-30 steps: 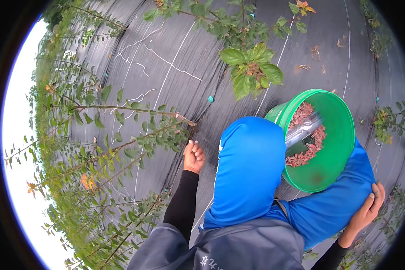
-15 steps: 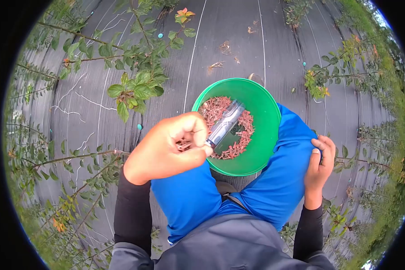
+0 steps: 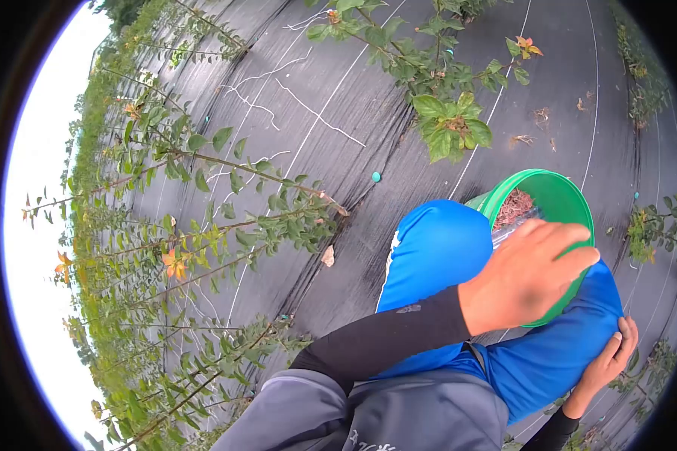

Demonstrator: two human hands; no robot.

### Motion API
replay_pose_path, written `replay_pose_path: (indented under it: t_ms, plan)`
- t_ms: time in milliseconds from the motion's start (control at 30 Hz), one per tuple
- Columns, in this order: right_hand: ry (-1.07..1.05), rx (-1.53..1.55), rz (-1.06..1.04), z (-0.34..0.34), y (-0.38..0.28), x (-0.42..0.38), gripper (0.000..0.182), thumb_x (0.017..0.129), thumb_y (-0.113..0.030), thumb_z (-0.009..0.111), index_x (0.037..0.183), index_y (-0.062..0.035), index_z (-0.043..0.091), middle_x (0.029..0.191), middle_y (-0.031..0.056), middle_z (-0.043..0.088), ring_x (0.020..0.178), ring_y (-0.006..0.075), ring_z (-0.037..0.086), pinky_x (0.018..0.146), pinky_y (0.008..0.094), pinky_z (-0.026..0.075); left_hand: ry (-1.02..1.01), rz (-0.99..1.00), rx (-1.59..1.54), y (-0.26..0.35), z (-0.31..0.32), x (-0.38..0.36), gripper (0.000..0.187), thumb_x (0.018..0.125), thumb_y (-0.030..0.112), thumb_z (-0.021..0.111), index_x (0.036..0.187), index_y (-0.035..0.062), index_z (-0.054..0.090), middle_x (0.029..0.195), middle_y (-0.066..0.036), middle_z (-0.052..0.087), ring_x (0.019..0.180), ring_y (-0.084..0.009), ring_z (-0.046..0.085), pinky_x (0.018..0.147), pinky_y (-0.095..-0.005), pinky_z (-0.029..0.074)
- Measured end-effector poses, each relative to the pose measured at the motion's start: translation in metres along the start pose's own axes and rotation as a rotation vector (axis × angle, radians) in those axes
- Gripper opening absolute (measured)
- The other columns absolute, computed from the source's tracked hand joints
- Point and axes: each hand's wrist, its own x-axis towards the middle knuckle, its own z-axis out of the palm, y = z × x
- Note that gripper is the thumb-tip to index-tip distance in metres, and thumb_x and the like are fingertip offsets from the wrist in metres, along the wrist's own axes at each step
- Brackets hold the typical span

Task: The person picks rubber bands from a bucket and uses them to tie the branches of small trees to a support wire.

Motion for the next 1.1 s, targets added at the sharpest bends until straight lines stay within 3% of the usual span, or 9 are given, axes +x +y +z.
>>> replay_pose_path:
  t_ms: [67,133,167,300,400,533,633,767,1100]
  plan:
    - [-0.003,-0.005,-0.011,-0.002,0.002,0.001,0.027,0.089,-0.005,0.039,0.105,0.0053,0.057,0.119,0.0156,0.051,0.113,0.027,0.047,0.097,0.0362,0.033,0.254,-0.045,0.02,-0.01,-0.043,-0.049,0.029,0.074,-0.011,0.046,0.098,0.0037,0.054,0.095,-0.016,0.056,0.084,-0.0252,0.057,0.075,-0.0332,0.045]
    - [-0.002,0.014,-0.006,0.0,0.003,0.0,0.027,0.089,-0.004,0.038,0.106,0.0052,0.057,0.119,0.0156,0.051,0.114,0.0268,0.047,0.098,0.0362,0.033,0.572,-0.268,0.146,-0.034,-0.071,-0.112,0.019,0.08,-0.011,0.038,0.084,0.0045,0.049,0.092,-0.012,0.055,0.078,-0.0174,0.054,0.072,-0.0296,0.045]
    - [-0.004,0.014,0.001,0.0,0.003,-0.001,0.027,0.089,-0.004,0.038,0.106,0.0052,0.057,0.119,0.0156,0.051,0.114,0.0268,0.047,0.098,0.0362,0.033,0.619,-0.376,0.192,-0.059,-0.086,-0.149,0.019,0.081,-0.009,0.037,0.085,0.0045,0.049,0.092,-0.011,0.054,0.078,-0.0162,0.054,0.071,-0.027,0.045]
    - [-0.011,0.011,0.013,0.0,-0.003,0.001,0.027,0.09,-0.004,0.038,0.107,0.0048,0.057,0.12,0.0155,0.05,0.114,0.0265,0.046,0.098,0.0362,0.033,1.061,-1.223,-0.296,-0.136,-0.139,-0.271,0.018,0.09,0.004,0.04,0.103,0.0041,0.052,0.109,-0.01,0.055,0.093,-0.0151,0.054,0.078,-0.0281,0.046]
    - [-0.015,0.009,0.007,0.0,-0.004,0.001,0.027,0.09,-0.004,0.038,0.107,0.0045,0.057,0.12,0.0157,0.05,0.114,0.0265,0.046,0.098,0.0362,0.033,1.213,-1.344,-0.633,-0.178,-0.165,-0.299,0.018,0.092,0.008,0.041,0.105,0.0062,0.053,0.111,-0.008,0.057,0.095,-0.0178,0.056,0.082,-0.0317,0.047]
    - [-0.02,-0.006,0.004,-0.001,-0.005,0.002,0.026,0.089,-0.003,0.038,0.106,0.0039,0.057,0.12,0.0158,0.05,0.113,0.0267,0.046,0.097,0.0367,0.033,1.363,-1.371,-0.763,-0.245,-0.184,-0.341,0.023,0.095,0.022,0.042,0.11,0.0084,0.052,0.115,-0.005,0.056,0.099,-0.0201,0.055,0.086,-0.0347,0.046]
    - [-0.016,-0.025,0.016,0.0,-0.009,0.002,0.025,0.089,-0.004,0.038,0.105,0.0034,0.056,0.12,0.016,0.05,0.113,0.027,0.046,0.097,0.0371,0.034,1.236,-1.404,-0.758,-0.261,-0.19,-0.341,0.028,0.095,0.02,0.041,0.12,0.0141,0.051,0.123,-0.002,0.05,0.108,-0.0168,0.05,0.088,-0.0313,0.043]
    - [-0.017,-0.015,0.021,0.001,-0.009,0.003,0.025,0.088,-0.004,0.038,0.104,0.0033,0.056,0.12,0.0164,0.05,0.113,0.0273,0.046,0.097,0.0374,0.033,1.162,-1.36,-0.871,-0.266,-0.194,-0.331,0.021,0.09,0.027,0.049,0.105,0.014,0.057,0.107,-0.001,0.058,0.101,-0.0184,0.053,0.085,-0.0326,0.044]
    - [-0.046,-0.048,0.033,0.0,-0.012,0.009,0.026,0.089,-0.004,0.038,0.104,0.0031,0.056,0.12,0.0166,0.05,0.114,0.0274,0.046,0.098,0.037,0.033,1.171,-1.3,-1.125,-0.27,-0.196,-0.329,0.024,0.085,0.032,0.057,0.102,0.0153,0.059,0.103,-0.001,0.061,0.098,-0.0207,0.055,0.078,-0.0336,0.044]
